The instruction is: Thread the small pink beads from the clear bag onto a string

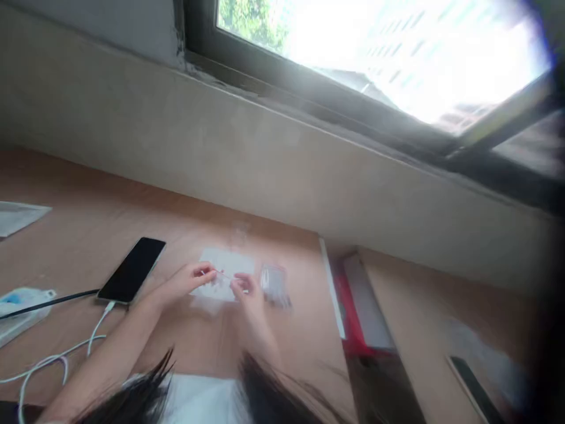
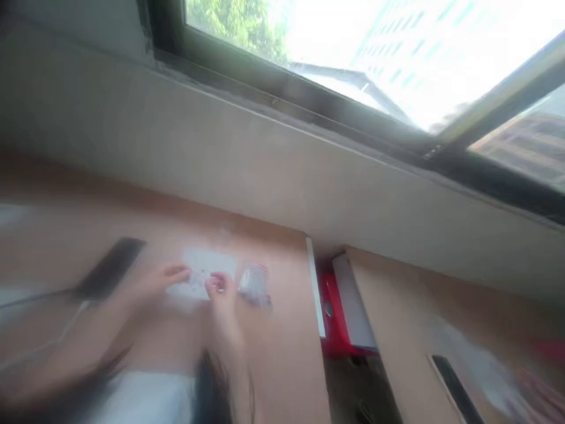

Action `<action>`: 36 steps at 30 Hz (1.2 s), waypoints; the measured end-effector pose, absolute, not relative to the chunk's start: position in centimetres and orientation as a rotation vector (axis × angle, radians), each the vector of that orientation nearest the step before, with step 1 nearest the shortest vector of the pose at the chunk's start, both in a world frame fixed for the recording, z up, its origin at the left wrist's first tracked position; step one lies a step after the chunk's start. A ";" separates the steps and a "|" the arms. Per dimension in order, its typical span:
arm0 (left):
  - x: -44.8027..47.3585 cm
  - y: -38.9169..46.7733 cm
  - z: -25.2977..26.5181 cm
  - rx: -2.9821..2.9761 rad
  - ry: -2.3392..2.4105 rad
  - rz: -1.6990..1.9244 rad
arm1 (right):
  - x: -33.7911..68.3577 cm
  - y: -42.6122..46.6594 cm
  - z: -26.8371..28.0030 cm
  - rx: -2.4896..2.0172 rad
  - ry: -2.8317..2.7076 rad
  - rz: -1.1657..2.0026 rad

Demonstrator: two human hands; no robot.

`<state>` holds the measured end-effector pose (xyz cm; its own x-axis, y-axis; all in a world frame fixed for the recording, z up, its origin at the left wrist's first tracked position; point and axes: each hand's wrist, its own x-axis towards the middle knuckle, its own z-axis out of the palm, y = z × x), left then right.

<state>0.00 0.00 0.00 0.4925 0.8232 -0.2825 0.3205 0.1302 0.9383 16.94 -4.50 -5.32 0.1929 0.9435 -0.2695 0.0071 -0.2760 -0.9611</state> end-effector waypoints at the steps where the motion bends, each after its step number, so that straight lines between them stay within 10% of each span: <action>1: -0.1 -0.1 0.0 1.445 1.038 0.480 | 17.1 -4.5 -5.6 -1.520 -0.970 1.256; 36: 0.4 -0.4 -4.0 1.491 0.913 0.497 | 16.1 -4.8 -4.2 -1.526 -0.911 1.232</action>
